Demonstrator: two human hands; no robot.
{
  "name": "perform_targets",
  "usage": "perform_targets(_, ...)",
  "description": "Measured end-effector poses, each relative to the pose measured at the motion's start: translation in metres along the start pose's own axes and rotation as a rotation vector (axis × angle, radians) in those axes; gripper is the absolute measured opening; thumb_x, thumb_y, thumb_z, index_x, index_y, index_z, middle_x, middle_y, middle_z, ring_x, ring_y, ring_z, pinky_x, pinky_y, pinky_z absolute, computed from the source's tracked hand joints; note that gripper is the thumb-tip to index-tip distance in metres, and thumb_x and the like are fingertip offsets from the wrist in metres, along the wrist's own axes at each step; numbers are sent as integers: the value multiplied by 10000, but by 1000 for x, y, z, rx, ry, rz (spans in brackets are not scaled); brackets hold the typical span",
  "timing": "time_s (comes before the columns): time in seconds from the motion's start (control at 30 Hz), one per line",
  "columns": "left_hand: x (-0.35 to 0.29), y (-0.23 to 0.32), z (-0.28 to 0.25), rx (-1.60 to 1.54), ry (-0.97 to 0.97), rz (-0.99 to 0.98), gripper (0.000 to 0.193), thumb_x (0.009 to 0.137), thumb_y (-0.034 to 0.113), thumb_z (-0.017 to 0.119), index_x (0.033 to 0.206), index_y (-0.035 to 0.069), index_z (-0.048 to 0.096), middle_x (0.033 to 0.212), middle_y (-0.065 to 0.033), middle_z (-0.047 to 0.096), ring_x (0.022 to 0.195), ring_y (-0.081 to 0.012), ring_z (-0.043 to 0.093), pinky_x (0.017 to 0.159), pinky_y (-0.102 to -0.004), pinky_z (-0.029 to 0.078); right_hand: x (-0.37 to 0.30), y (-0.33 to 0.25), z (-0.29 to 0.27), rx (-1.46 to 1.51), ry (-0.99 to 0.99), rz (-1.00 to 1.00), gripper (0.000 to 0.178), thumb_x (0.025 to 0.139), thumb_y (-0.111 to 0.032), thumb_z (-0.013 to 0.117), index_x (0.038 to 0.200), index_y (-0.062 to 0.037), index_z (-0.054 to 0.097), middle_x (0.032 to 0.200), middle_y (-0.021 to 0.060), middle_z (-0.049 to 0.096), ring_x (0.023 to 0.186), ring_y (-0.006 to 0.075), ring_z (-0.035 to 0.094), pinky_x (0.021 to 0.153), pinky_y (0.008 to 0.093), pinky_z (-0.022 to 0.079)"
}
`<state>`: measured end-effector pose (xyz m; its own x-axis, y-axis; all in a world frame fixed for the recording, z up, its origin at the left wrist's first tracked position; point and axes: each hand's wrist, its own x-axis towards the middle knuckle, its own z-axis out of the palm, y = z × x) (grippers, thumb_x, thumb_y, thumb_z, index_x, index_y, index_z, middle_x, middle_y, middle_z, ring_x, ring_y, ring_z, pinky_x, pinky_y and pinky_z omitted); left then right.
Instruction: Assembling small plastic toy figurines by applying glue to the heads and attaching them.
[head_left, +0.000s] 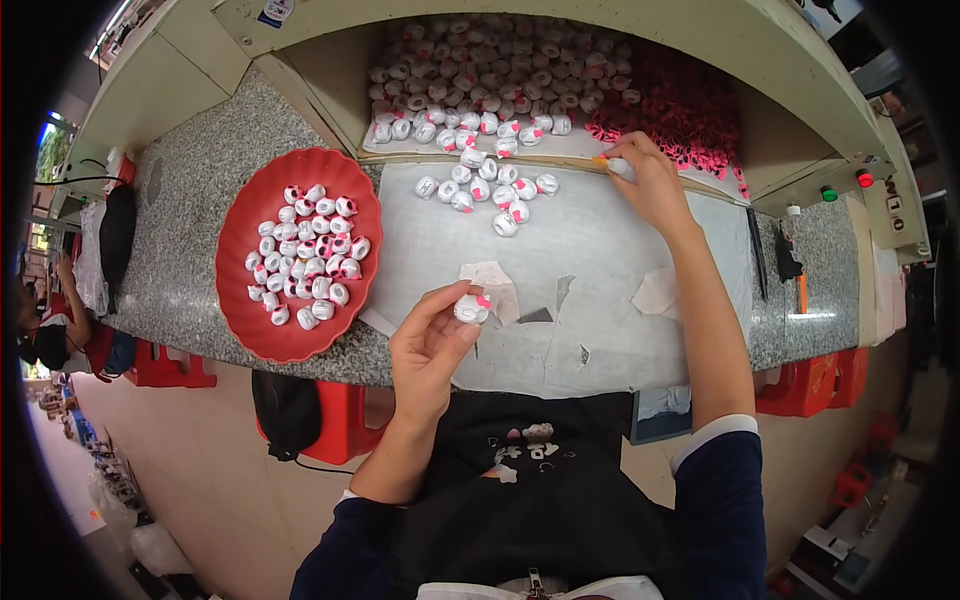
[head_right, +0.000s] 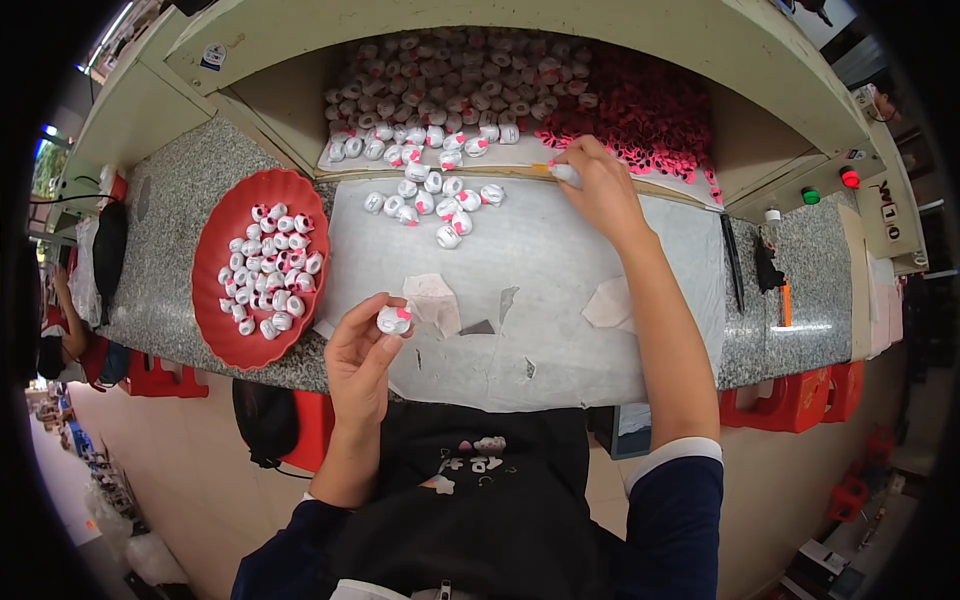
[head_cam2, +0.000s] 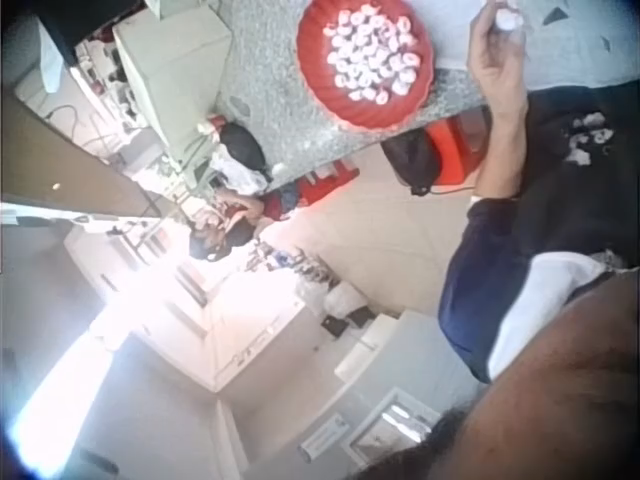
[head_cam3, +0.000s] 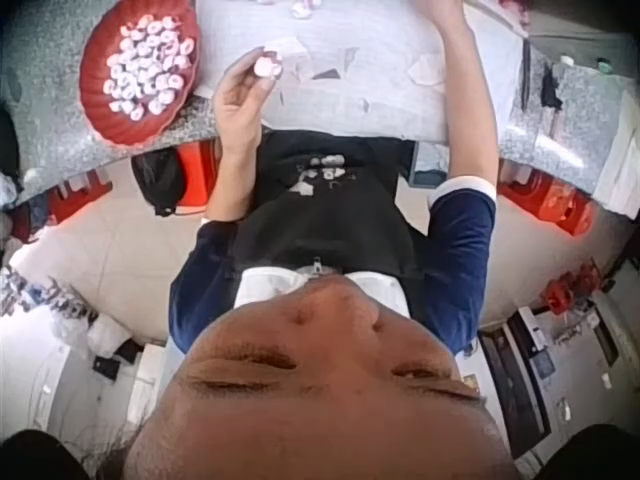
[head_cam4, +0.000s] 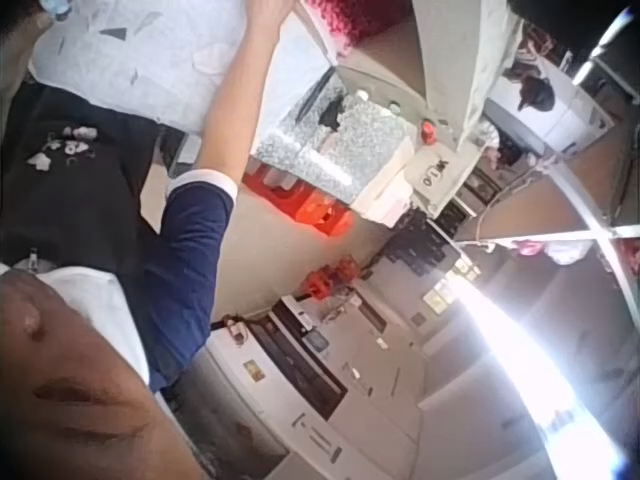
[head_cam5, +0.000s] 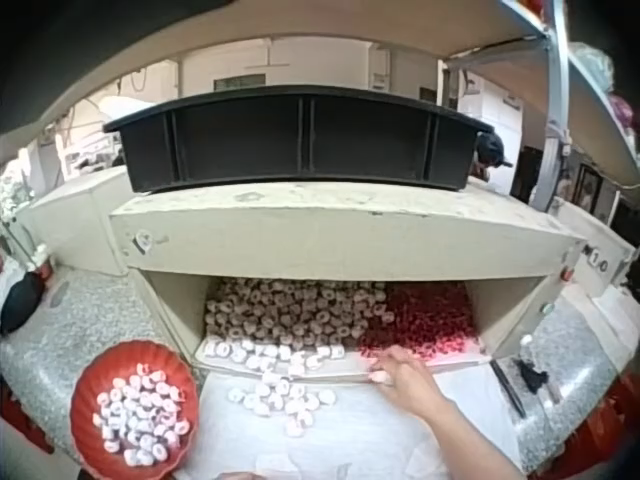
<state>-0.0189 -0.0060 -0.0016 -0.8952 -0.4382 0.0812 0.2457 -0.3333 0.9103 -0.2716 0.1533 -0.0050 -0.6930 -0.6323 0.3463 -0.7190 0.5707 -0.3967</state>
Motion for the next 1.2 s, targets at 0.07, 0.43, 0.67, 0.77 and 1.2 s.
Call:
perform_targets(0.07, 0, 1, 0, 6, 2, 13, 378, 719, -64, 492, 1089, -18, 434, 1015, -141, 497, 899, -172, 501, 788, -287, 409, -6, 2, -1, -15, 26, -42, 182, 643, -8, 583, 822, -22, 553, 814, 87, 525, 766, 260, 525, 656, 319, 416)
perform_targets(0.43, 1, -5, 22, -85, -71, -70, 371, 722, -82, 498, 1080, -30, 418, 1032, -141, 490, 969, -189, 484, 797, -320, 423, -96, -112, -29, 914, 150, 347, 125, 647, 85, 567, 735, 12, 519, 716, 69, 533, 665, 137, 508, 631, 216, 396)
perform_targets(0.67, -3, -8, 20, 206, -144, 94, 333, 713, -88, 514, 1037, -42, 454, 1038, -152, 486, 969, -191, 485, 780, -278, 434, -121, -146, -9, 1531, 26, 566, 120, 647, 68, 600, 719, 2, 531, 721, 78, 550, 704, 126, 514, 640, 224, 405)
perform_targets(0.77, -5, -6, 20, 350, -143, 137, 303, 697, -85, 533, 995, -42, 495, 1014, -151, 501, 939, -190, 501, 743, -257, 442, -121, -147, -2, 1543, 35, 500, 130, 649, 70, 568, 720, 7, 479, 721, 122, 511, 627, 168, 510, 570, 247, 421)
perform_targets(1.2, -6, -6, 21, 394, -233, 222, 294, 688, -61, 564, 973, -23, 506, 1013, -168, 503, 942, -209, 501, 759, -266, 423, -119, -148, 3, 1620, 57, 601, 137, 656, 57, 605, 738, -9, 518, 721, 60, 539, 680, 101, 502, 614, 208, 400)
